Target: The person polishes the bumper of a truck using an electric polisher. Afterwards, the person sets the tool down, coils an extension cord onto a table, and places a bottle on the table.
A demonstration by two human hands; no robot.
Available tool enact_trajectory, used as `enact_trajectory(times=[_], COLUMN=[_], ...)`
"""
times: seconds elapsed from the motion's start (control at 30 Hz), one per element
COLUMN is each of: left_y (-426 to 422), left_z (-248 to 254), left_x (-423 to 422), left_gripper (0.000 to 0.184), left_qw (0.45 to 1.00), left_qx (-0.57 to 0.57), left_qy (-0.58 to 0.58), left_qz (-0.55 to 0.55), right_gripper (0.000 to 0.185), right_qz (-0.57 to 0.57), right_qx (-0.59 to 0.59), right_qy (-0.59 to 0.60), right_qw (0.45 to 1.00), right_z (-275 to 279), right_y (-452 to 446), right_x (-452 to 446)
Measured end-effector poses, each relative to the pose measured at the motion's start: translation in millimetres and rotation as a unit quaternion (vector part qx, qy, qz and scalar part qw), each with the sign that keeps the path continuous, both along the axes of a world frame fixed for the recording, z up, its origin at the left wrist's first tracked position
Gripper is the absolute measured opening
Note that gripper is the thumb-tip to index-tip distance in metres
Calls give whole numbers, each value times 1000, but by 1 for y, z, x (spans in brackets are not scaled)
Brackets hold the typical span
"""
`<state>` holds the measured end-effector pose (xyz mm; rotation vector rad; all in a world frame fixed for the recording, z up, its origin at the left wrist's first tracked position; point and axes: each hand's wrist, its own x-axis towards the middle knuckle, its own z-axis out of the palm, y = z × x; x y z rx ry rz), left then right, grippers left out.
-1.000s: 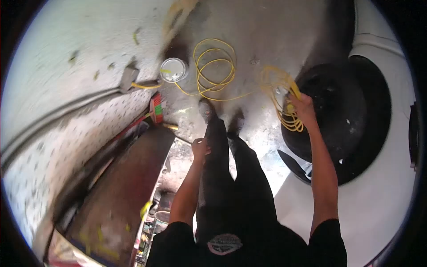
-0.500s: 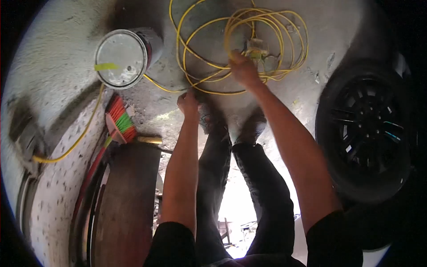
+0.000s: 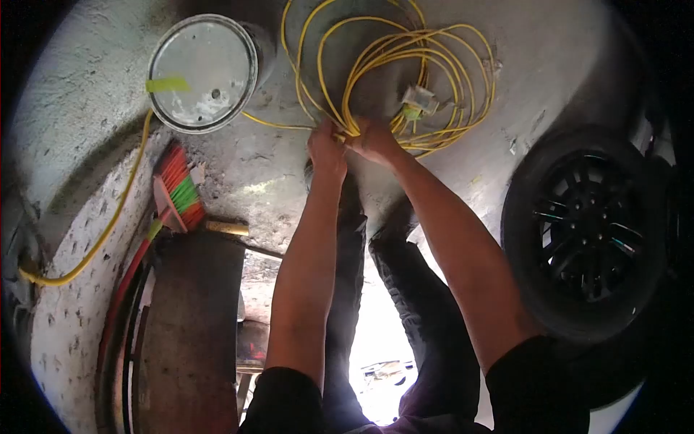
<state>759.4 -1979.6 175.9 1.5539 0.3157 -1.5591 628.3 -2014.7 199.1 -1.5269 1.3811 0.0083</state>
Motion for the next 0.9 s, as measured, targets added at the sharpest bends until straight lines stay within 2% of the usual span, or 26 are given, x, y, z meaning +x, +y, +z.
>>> enact_trajectory(times=[0.03,0.07,0.13,0.17,0.2,0.23,0.27,0.3,0.33,0.4,0.43,0.47,0.5,0.53,0.6,0.63,0.7,0.73,0.77,0.83,0.9], left_y=[1,4,6,20,39,67,76,40,23,42,47,29,-2,-18,-63,-77,-89,-90,-83,-66,-28], left_z=[12,29,71,88,94,88,111,183,237,264,277,307,361,378,420,421,393,388,378,354,347], left_x=[1,2,9,13,21,27,32,35,40,84,104,134,160,182,203,215,233,233,231,228,171], left_gripper=[24,24,24,23,23,31,32,32,35,37,38,43,45,49,50,50,52,52,52,40,42], left_qw=[997,997,991,962,879,795,877,955,948,988,972,930,925,914,930,931,934,929,929,920,934], left_qx=[11,11,-31,-125,-210,-336,-236,-17,-23,-53,-78,-52,13,-29,-47,-57,-151,-202,-206,-129,-80], left_qy=[66,65,112,-5,-137,-236,-73,106,-10,-100,-223,-362,-379,-398,-350,-344,-320,-301,-296,-367,-345], left_qz=[38,35,-70,-244,-405,-446,-413,-276,-318,-102,15,-16,1,69,100,110,43,70,79,-44,-46], right_gripper=[52,53,52,50,49,47,43,40,39,37,37,32,27,27,21,21,17,17,18,19,15], right_qz=[8,16,10,7,-40,-79,-36,-29,9,-33,-28,-49,-68,-63,-134,-129,-220,-215,-215,-209,-221], right_qx=[11,24,32,40,98,159,154,217,166,149,136,93,48,34,99,84,157,148,134,110,111], right_qy=[7,13,24,29,-45,-129,-135,-86,-35,-54,-52,-30,-9,-6,-19,-14,-79,-73,-44,-12,-3], right_qw=[1000,999,999,999,993,976,978,972,985,987,989,994,996,997,986,988,959,962,966,972,969], right_z=[-24,-33,34,71,85,95,128,154,177,213,235,257,281,306,354,369,392,412,431,464,497], right_y=[16,26,10,7,11,17,11,9,9,16,14,14,11,8,4,6,14,16,18,22,28], right_x=[-3,-5,-10,-10,-16,-24,-28,-37,-44,-65,-74,-81,-88,-95,-110,-119,-138,-142,-144,-147,-152])
